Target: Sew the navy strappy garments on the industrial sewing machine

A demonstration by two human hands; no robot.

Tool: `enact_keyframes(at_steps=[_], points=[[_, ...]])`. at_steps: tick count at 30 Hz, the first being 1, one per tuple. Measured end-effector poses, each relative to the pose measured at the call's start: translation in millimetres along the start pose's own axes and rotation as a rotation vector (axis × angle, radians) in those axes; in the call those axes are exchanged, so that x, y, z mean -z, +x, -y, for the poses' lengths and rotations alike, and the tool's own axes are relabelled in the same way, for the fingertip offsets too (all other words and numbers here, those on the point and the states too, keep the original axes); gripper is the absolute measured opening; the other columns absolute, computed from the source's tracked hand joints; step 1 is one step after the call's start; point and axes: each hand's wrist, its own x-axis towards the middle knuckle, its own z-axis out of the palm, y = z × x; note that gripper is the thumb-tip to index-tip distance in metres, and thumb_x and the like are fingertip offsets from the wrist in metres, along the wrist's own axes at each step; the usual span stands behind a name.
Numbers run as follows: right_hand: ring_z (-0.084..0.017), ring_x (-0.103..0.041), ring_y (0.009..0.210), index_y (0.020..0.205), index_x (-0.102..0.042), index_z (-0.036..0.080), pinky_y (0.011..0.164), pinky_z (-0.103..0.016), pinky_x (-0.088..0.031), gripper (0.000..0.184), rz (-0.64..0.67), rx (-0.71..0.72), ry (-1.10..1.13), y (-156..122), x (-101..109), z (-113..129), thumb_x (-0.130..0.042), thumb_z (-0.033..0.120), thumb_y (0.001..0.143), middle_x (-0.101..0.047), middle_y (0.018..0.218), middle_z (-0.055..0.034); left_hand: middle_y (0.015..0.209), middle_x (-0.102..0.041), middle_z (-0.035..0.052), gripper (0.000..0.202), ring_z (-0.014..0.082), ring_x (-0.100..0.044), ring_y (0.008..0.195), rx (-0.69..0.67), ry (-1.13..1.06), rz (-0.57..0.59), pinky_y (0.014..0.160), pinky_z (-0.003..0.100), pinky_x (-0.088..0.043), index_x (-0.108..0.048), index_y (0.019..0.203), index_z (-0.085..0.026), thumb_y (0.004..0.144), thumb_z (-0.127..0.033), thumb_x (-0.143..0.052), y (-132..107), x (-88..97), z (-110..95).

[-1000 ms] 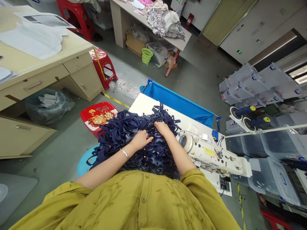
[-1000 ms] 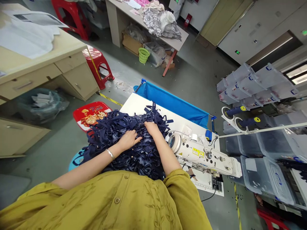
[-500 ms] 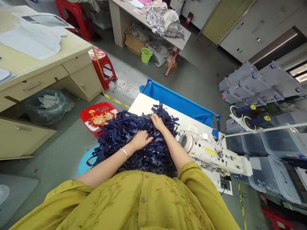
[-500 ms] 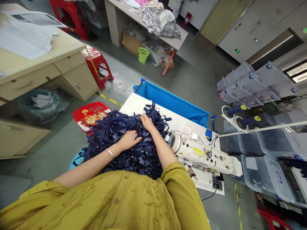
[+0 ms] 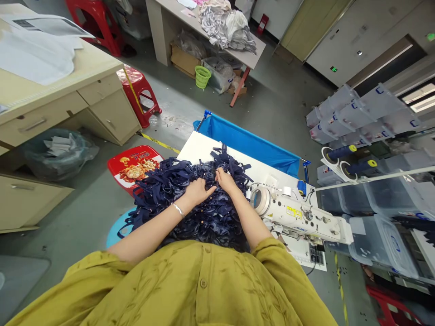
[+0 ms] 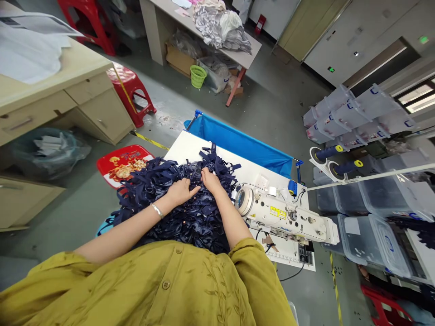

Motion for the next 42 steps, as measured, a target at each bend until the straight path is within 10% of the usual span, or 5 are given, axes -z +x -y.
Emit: enact_keyframes(at_steps=[12, 18, 23, 32, 42], points=[[-0.019, -0.063, 0.093, 0.091, -0.067, 0.021, 0.087, -0.028, -0.042, 0.013, 0.033, 0.095, -0.027, 13.5, -13.0, 17.4, -0.054, 0.025, 0.092, -0.066, 0.105, -0.0067, 0.095, -0.065, 0.0226, 0.075, 0.0336, -0.06, 0.093, -0.063, 0.115, -0.033, 0.082, 0.042, -0.043, -0.07, 0.097, -0.002, 0.094, -0.06, -0.021, -25.1, -10.8, -0.4], [-0.014, -0.059, 0.103, 0.119, -0.053, 0.017, 0.089, -0.024, -0.041, 0.039, -0.099, 0.125, 0.118, 31.8, -7.8, 17.9, -0.019, 0.027, 0.102, -0.062, 0.115, -0.0083, 0.093, -0.068, 0.0208, 0.071, 0.0335, -0.058, 0.096, -0.168, 0.11, -0.034, 0.087, 0.044, -0.041, -0.073, 0.088, -0.004, 0.095, -0.057, -0.026, -22.9, -9.5, 4.0], [-0.018, -0.062, 0.089, 0.108, -0.052, 0.018, 0.086, -0.029, -0.043, 0.021, -0.056, 0.121, 0.122, 47.4, -19.4, 25.3, -0.034, 0.024, 0.098, -0.068, 0.097, -0.0073, 0.098, -0.07, 0.0171, 0.066, 0.0317, -0.047, 0.123, -0.268, 0.121, -0.035, 0.111, 0.042, -0.023, -0.075, 0.083, -0.011, 0.094, -0.059, -0.031, -19.7, -3.6, 7.6], [-0.017, -0.067, 0.087, 0.113, -0.04, 0.02, 0.08, -0.028, -0.044, 0.024, 0.008, 0.098, 0.113, 22.2, -12.8, 8.7, -0.021, 0.03, 0.102, -0.071, 0.087, -0.0035, 0.146, -0.04, 0.0239, 0.081, 0.0337, -0.06, 0.106, -0.068, 0.043, -0.035, 0.087, 0.04, -0.044, -0.034, 0.143, -0.005, 0.089, -0.064, -0.037, -6.8, -7.2, 18.2], [-0.022, -0.065, 0.094, 0.1, -0.057, 0.02, 0.081, -0.031, -0.044, 0.017, 0.092, 0.09, -0.049, 15.4, -2.7, 9.9, -0.041, 0.02, 0.096, -0.069, 0.102, -0.0108, 0.098, -0.062, 0.0199, 0.061, 0.033, -0.058, 0.095, -0.073, 0.063, -0.052, 0.088, 0.041, -0.039, -0.061, 0.101, -0.005, 0.092, -0.059, -0.034, -22.4, -7.1, 7.1]])
